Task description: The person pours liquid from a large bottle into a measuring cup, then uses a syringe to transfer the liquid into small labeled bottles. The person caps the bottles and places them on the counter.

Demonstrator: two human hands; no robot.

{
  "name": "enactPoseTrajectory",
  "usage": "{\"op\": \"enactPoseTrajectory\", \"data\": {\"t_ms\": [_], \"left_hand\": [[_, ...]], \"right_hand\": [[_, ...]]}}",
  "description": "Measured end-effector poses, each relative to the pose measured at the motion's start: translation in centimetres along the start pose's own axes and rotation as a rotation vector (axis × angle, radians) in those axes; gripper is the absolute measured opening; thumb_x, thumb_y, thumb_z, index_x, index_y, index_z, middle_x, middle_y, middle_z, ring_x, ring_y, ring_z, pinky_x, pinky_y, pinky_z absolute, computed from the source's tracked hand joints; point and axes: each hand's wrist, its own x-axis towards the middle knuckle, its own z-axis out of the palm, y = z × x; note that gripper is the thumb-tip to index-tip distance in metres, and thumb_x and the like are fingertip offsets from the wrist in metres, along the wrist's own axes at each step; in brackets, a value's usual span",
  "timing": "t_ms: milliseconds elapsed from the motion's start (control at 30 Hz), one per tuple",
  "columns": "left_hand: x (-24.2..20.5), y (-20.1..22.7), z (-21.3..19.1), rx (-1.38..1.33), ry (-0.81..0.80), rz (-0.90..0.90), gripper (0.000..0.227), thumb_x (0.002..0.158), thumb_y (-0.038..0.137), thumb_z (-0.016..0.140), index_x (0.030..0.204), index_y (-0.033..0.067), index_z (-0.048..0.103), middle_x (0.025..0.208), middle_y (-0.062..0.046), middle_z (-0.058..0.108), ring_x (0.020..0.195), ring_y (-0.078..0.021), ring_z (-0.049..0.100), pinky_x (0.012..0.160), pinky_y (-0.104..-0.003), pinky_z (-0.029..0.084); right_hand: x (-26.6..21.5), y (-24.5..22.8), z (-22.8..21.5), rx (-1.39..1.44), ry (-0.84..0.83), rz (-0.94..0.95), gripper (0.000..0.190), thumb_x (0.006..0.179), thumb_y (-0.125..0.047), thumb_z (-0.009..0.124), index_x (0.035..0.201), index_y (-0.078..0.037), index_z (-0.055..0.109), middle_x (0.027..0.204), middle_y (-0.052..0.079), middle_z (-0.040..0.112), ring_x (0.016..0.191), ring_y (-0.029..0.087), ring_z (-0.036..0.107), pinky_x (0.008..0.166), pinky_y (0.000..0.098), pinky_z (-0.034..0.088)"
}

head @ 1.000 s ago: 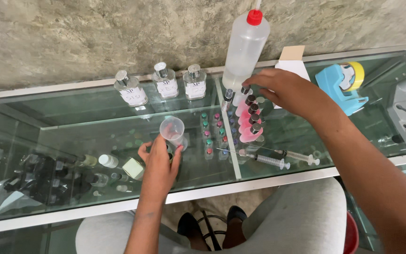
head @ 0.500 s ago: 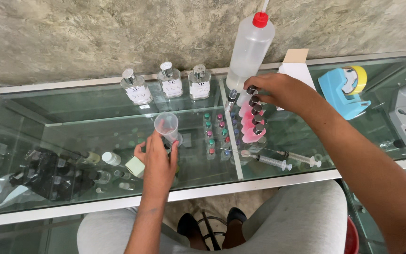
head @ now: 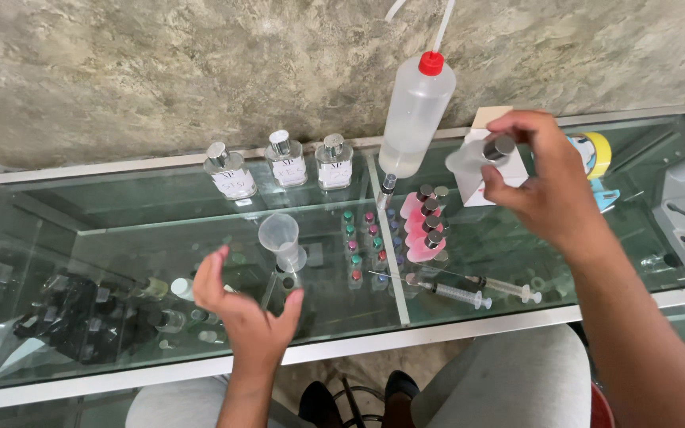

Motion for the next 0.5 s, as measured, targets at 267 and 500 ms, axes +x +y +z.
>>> {"op": "enactPoseTrajectory", "data": {"t_ms": [267,500], "left_hand": [[0.8,6.4,0.9,-0.453,-0.427,-0.123,0.050,0.106,0.036,0.037,0.136,-0.0013,0.051,0.135,-0.019,0.056,0.129,-0.0308,0.055,0.113,-0.044,0.044],[2.1,7.0,4.2,-0.880,-0.598,-0.766,0.050,0.103,0.039,0.037,0.140,0.0106,0.055,0.144,-0.004,0.062,0.105,-0.0094,0.062,0.083,-0.023,0.050]], "right_hand": [[-9.5,-5.9,13.5,1.501,0.005,0.580,0.045,0.096,-0.024,0.069,0.132,-0.003,0.051,0.088,0.020,0.067,0.072,0.024,0.066,0.059,0.0325,0.054],[-10.9,-5.6,18.8,1.482,0.057,0.868,0.037,0.101,-0.020,0.060,0.130,0.002,0.060,0.094,0.014,0.065,0.073,0.019,0.060,0.062,0.0283,0.045]]}}
